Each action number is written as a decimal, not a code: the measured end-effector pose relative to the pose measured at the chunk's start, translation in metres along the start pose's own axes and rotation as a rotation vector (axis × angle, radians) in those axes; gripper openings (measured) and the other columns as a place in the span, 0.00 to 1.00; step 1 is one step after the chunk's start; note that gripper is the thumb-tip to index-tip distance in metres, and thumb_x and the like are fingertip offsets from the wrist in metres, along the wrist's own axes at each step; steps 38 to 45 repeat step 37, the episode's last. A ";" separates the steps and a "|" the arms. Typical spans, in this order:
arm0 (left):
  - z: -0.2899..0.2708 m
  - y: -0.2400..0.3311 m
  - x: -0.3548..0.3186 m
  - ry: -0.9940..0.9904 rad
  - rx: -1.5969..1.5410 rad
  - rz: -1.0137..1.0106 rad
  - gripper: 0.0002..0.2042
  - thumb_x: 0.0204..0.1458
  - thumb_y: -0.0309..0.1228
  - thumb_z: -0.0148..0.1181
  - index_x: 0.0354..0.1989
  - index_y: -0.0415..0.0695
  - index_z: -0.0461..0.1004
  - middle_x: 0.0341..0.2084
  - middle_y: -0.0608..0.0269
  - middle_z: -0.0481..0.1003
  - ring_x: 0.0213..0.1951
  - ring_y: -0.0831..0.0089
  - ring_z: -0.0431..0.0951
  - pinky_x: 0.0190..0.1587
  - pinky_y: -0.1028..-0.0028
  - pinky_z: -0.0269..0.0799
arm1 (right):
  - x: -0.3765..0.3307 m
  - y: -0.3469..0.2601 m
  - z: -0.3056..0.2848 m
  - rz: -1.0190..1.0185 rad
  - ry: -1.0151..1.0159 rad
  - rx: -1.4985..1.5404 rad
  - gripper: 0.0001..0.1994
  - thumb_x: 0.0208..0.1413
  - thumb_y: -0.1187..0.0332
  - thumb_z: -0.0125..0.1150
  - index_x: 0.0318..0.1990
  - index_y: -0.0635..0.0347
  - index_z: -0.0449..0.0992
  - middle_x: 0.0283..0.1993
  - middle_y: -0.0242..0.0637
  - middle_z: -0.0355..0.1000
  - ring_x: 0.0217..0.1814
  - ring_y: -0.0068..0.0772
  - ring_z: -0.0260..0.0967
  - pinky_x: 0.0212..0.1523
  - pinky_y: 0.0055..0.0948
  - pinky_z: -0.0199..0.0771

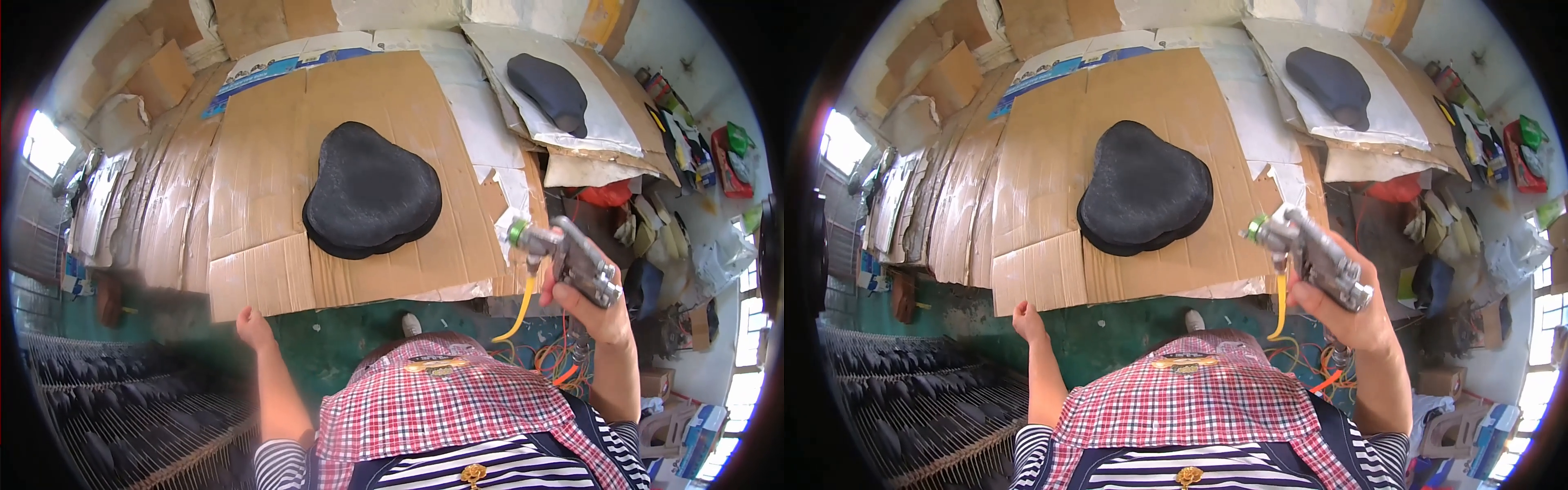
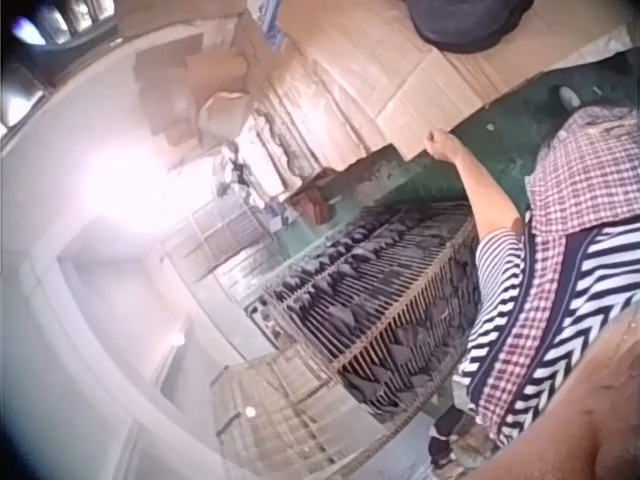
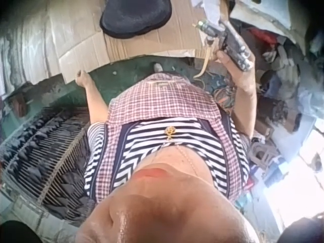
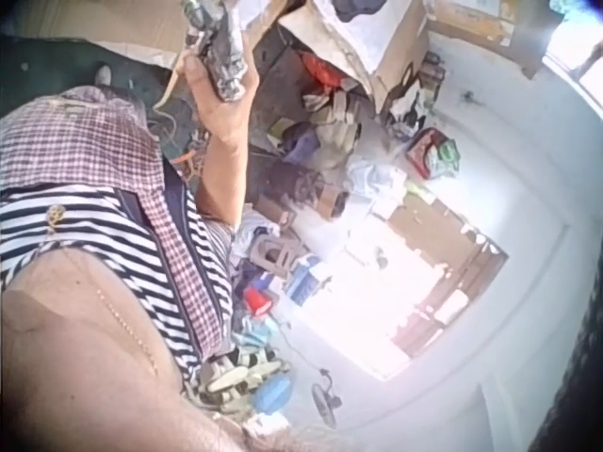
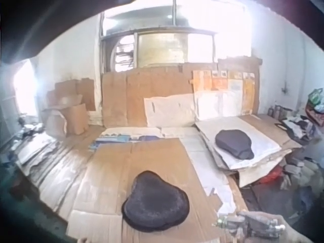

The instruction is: Applying spray coating to bicycle seat covers and placing them on a drying rack in a factory setting.

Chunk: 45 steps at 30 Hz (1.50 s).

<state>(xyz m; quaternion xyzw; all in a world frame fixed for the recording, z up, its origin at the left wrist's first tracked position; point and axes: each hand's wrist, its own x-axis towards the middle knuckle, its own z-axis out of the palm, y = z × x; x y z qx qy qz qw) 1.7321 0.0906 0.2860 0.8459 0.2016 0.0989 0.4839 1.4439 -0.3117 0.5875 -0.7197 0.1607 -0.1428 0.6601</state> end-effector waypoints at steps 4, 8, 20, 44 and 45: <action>0.007 0.034 -0.013 -0.048 -0.010 0.014 0.13 0.43 0.22 0.52 0.39 0.35 0.72 0.31 0.57 0.74 0.33 0.72 0.73 0.39 0.75 0.68 | 0.005 0.004 -0.012 0.017 0.167 -0.089 0.29 0.47 0.70 0.62 0.58 0.68 0.60 0.30 0.33 0.69 0.28 0.24 0.68 0.33 0.23 0.69; 0.042 0.035 0.004 -0.193 -0.127 0.175 0.11 0.44 0.24 0.54 0.37 0.36 0.73 0.28 0.61 0.74 0.30 0.75 0.72 0.35 0.77 0.68 | 0.002 -0.005 -0.020 -0.045 0.090 0.030 0.28 0.46 0.74 0.61 0.57 0.67 0.61 0.31 0.34 0.68 0.30 0.23 0.67 0.34 0.23 0.69; 0.161 0.118 -0.026 -0.490 0.366 0.363 0.12 0.46 0.29 0.54 0.40 0.44 0.75 0.33 0.57 0.76 0.37 0.62 0.76 0.41 0.68 0.70 | -0.007 -0.001 -0.041 0.028 -0.020 -0.065 0.33 0.43 0.69 0.65 0.58 0.67 0.59 0.36 0.42 0.70 0.29 0.26 0.68 0.31 0.25 0.71; 0.179 0.168 -0.035 -0.529 0.590 0.108 0.11 0.42 0.30 0.55 0.36 0.46 0.75 0.48 0.59 0.71 0.48 0.60 0.72 0.51 0.67 0.66 | -0.011 0.004 -0.059 0.018 -0.030 -0.001 0.31 0.43 0.75 0.61 0.58 0.70 0.58 0.35 0.43 0.71 0.33 0.29 0.70 0.35 0.27 0.71; 0.179 0.168 -0.035 -0.529 0.590 0.108 0.11 0.42 0.30 0.55 0.36 0.46 0.75 0.48 0.59 0.71 0.48 0.60 0.72 0.51 0.67 0.66 | -0.011 0.004 -0.059 0.018 -0.030 -0.001 0.31 0.43 0.75 0.61 0.58 0.70 0.58 0.35 0.43 0.71 0.33 0.29 0.70 0.35 0.27 0.71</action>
